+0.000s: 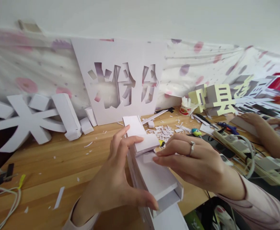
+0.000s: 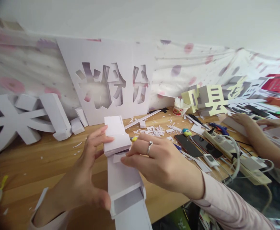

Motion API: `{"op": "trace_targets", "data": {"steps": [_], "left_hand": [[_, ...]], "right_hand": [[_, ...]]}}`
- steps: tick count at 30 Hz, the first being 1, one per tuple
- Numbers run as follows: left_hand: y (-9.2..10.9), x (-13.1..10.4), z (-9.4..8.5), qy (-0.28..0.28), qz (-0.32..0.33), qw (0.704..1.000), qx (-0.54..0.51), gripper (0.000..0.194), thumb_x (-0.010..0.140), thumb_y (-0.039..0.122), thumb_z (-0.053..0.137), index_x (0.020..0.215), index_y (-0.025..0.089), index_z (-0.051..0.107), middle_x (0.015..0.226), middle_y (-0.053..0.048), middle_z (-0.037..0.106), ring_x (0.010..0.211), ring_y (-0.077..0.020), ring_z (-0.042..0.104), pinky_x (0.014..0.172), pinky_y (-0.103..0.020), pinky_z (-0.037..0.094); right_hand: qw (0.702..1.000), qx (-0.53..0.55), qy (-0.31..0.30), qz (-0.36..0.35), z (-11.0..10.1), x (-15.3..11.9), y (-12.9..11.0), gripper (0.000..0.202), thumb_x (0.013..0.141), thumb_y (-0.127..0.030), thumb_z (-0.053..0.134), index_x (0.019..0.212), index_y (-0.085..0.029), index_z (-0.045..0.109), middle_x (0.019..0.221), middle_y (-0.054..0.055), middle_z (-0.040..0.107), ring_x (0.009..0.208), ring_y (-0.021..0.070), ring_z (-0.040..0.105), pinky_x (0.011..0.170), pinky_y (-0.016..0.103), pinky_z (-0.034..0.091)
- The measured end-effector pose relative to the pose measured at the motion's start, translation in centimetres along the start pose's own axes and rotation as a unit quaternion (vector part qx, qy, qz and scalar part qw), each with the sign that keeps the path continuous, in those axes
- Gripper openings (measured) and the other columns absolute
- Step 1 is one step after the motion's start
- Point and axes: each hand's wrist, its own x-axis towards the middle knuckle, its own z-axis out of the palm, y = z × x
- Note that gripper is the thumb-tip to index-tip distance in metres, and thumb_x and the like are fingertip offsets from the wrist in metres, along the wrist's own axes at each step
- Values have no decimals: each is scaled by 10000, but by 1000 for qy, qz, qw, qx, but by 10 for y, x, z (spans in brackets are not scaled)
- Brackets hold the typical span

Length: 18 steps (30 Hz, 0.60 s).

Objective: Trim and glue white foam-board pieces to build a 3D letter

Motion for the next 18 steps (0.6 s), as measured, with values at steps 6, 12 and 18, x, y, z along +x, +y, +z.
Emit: {"op": "trace_targets", "data": {"steps": [6,12,18], "left_hand": [[2,0,1,1,0,1000,4,1000,620,904,707,1466,556,303,1692,-51,52,1606,-473,47,1161,-804,330],[-1,-1,1,-2,-5,1000,6,987,628,908,700,1463,574,296,1693,-42,55,1602,-467,84,1153,-796,355],[1,-2,0,-7,0,1000,10,974,649,903,695,1468,583,277,1697,-37,69,1605,-444,118,1173,-777,345]], "right_hand": [[994,70,35,81,9,0,7,206,993,-55,626,986,-206,766,836,18,733,726,134,677,642,252,531],[996,32,75,42,17,-1,6,197,958,-12,630,943,-153,767,807,49,727,711,167,610,670,316,519],[994,22,101,46,14,-1,1,203,946,-7,647,979,-178,751,828,31,721,711,158,621,688,318,534]]}}
